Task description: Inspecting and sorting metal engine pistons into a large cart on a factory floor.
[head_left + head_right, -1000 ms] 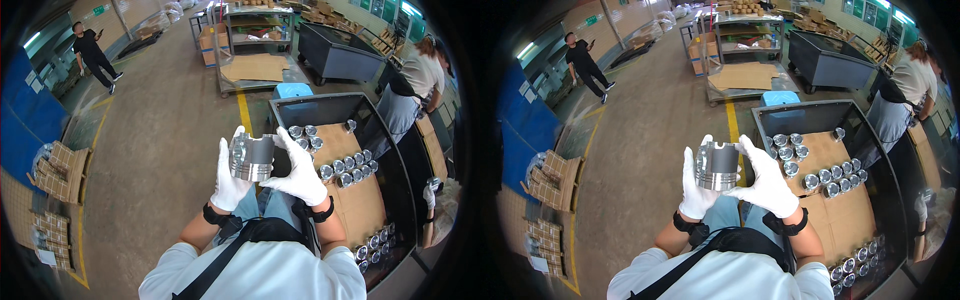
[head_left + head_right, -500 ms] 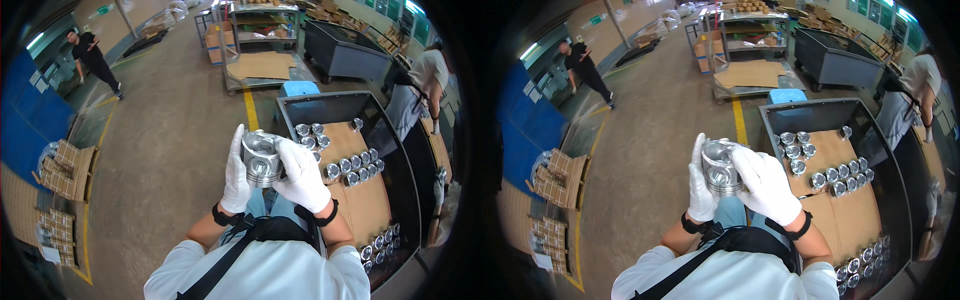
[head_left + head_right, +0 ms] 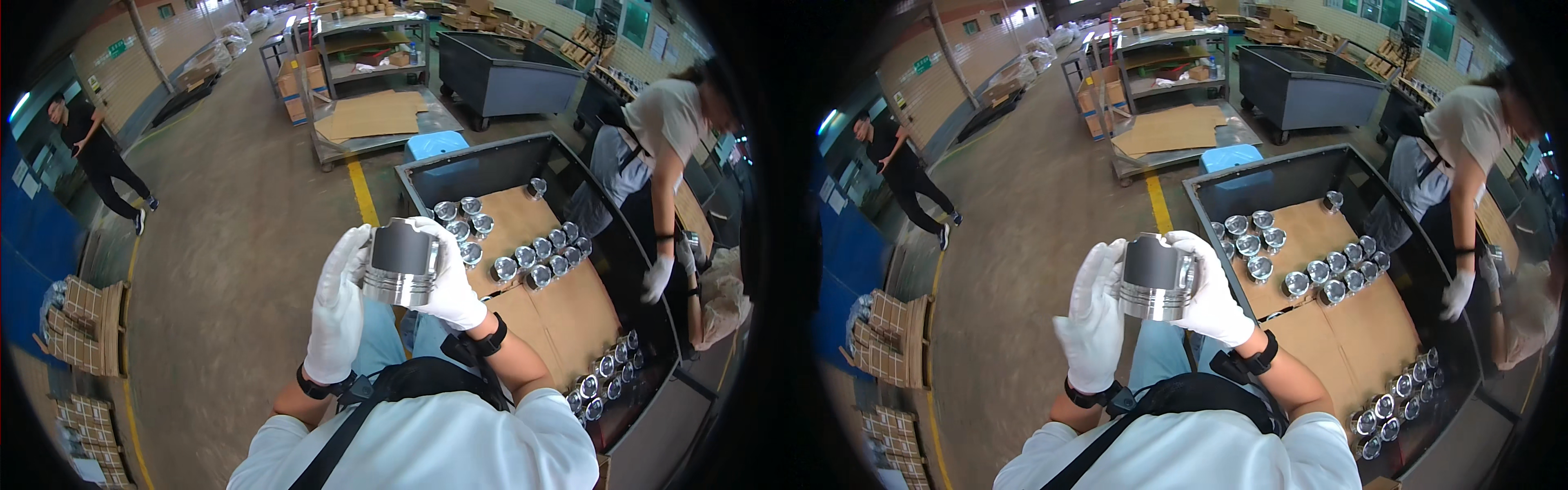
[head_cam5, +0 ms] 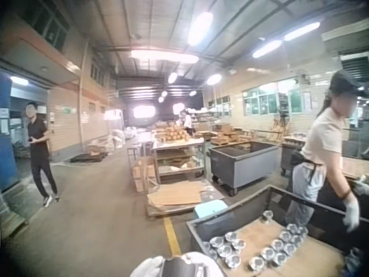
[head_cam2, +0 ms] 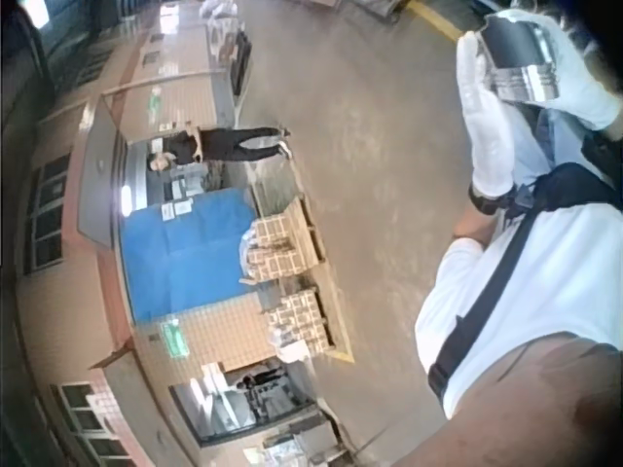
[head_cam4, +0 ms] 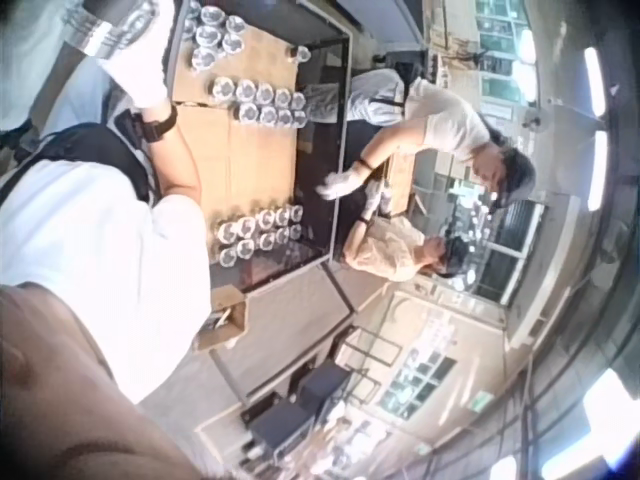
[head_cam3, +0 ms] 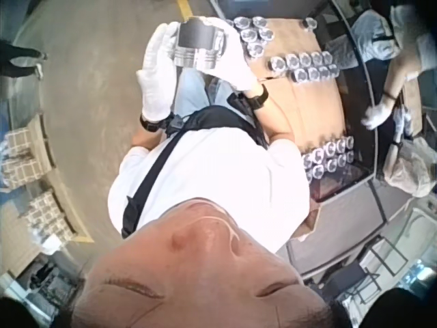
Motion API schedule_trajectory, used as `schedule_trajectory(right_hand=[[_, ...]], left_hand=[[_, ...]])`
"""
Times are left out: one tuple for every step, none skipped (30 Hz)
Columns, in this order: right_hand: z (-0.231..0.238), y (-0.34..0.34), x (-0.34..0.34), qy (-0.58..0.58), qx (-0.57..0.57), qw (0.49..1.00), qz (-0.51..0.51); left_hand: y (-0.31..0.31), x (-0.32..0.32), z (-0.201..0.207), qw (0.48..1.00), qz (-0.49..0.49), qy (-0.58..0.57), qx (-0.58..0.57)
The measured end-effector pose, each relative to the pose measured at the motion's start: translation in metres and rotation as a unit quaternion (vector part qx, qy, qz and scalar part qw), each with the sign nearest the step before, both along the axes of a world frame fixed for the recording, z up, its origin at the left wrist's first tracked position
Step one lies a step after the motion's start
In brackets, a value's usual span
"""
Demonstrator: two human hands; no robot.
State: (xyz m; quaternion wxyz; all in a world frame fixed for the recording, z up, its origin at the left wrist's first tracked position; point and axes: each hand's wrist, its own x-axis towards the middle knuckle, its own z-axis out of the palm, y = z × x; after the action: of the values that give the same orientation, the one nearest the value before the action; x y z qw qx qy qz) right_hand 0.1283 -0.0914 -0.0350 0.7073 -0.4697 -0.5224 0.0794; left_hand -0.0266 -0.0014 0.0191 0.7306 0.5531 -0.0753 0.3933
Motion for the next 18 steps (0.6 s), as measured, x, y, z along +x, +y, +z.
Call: schedule_trajectory(right_hand=[[0.003,0.003,-0.003,0.009,0.009,1.000,-0.007],[0.008,0.003,-0.006,-0.033,0.037,0.997,-0.063],[0.014,0.001,-0.008,-0.115,0.043,0.980,-0.158],[0.026,-0.005,-0.012,-0.195,0.048,0.946,-0.255],[0.045,-0.010,-0.019,-0.287,0.040,0.912,-0.292],[0.053,-0.010,-0.024,-0.349,0.037,0.891,-0.287],[0.060,-0.013,-0.026,-0.401,0.041,0.877,-0.261],[0.069,-0.018,-0.029,-0.454,0.047,0.859,-0.234],[0.079,-0.019,-0.032,-0.458,0.090,0.863,-0.192],[0.076,-0.020,-0.030,-0.456,0.124,0.865,-0.169],[0.074,-0.021,-0.032,-0.431,0.119,0.879,-0.165],[0.072,-0.023,-0.033,-0.406,0.114,0.893,-0.160],[0.068,-0.030,-0.030,-0.399,0.067,0.902,-0.148],[0.067,-0.031,-0.030,-0.399,0.068,0.903,-0.143],[0.066,-0.032,-0.031,-0.368,0.054,0.915,-0.158],[0.066,-0.033,-0.031,-0.336,0.038,0.924,-0.176],[0.065,-0.032,-0.031,-0.336,0.038,0.925,-0.176],[0.065,-0.031,-0.030,-0.318,0.035,0.934,-0.158]], left_hand=[[0.002,0.001,-0.004,0.999,0.021,0.039,0.025],[0.003,0.002,-0.006,0.995,0.042,0.078,0.049],[0.000,0.004,-0.006,0.998,0.015,0.058,0.011],[-0.004,0.007,-0.008,0.998,0.021,0.058,0.011],[-0.005,0.008,-0.013,0.996,-0.024,0.059,-0.067],[-0.005,0.006,-0.015,0.985,-0.069,0.058,-0.144],[-0.006,0.002,-0.007,0.958,-0.130,0.079,-0.244],[0.007,0.004,-0.024,0.943,-0.184,0.059,-0.272],[0.009,-0.002,-0.039,0.928,-0.203,0.045,-0.310],[0.008,-0.005,-0.041,0.910,-0.224,0.032,-0.348],[0.010,-0.008,-0.041,0.901,-0.250,0.039,-0.353],[0.011,-0.009,-0.040,0.903,-0.244,0.038,-0.352],[0.008,-0.005,-0.032,0.913,-0.253,0.011,-0.321],[0.006,-0.002,-0.027,0.921,-0.262,-0.015,-0.289],[0.007,-0.001,-0.027,0.920,-0.259,-0.020,-0.293],[0.006,0.000,-0.027,0.920,-0.258,-0.020,-0.293],[0.005,0.001,-0.027,0.926,-0.247,-0.015,-0.286],[0.005,0.002,-0.027,0.931,-0.237,-0.009,-0.278]])
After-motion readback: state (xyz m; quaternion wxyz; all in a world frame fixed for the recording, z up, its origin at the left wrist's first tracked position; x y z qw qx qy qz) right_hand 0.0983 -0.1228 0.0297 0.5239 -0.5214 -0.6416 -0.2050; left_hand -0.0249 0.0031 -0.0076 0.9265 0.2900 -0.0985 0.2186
